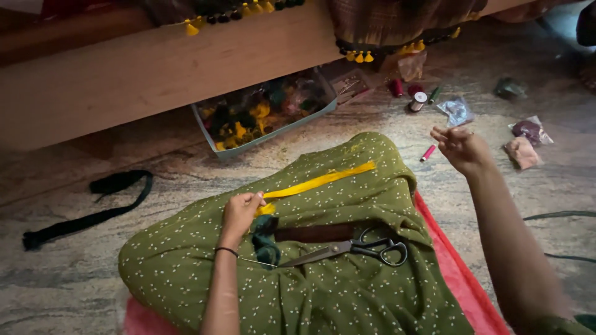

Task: Attaching and sewing decorative yellow tassels to the border of a saree.

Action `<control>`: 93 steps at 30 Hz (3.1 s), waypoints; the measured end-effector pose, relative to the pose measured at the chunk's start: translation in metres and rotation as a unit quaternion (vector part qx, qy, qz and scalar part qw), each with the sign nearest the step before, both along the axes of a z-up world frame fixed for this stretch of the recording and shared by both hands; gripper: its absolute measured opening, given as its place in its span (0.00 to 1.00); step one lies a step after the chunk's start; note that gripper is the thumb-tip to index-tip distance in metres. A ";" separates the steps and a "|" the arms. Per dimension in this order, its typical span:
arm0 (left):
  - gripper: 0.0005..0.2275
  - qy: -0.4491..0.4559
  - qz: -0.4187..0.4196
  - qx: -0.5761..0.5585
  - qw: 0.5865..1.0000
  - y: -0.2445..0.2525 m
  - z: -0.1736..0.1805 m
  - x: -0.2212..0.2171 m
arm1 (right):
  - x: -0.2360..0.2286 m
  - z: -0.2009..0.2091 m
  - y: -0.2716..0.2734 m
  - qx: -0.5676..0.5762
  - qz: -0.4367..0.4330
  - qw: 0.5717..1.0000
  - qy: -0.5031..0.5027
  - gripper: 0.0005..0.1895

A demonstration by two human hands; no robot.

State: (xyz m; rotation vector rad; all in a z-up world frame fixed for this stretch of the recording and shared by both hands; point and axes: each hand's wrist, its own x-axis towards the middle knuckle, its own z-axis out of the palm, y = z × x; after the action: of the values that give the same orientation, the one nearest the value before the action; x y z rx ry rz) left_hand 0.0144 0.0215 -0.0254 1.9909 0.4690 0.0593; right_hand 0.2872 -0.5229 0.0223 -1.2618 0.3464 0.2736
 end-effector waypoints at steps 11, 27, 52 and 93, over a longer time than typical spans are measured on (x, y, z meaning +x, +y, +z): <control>0.17 -0.009 0.000 -0.006 1.000 0.001 -0.005 -0.001 | -0.048 0.029 0.062 -0.487 0.341 0.794 -0.124 0.19; 0.16 -0.059 -0.022 0.001 0.998 0.002 -0.001 -0.004 | -0.008 0.018 0.085 0.264 0.029 0.962 -0.060 0.06; 0.17 -0.041 -0.005 0.010 0.999 -0.003 0.004 -0.005 | -0.045 0.016 0.087 -0.200 0.178 0.958 -0.101 0.09; 0.15 -0.081 0.008 -0.008 0.997 -0.001 -0.012 -0.007 | -0.010 0.084 0.203 -0.338 0.430 0.820 -0.170 0.23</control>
State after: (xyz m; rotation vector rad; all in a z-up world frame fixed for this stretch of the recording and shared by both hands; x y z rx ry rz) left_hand 0.0076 0.0202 -0.0377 1.9494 0.3786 0.2244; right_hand 0.2768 -0.3195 0.1062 -2.0956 -0.5279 0.7216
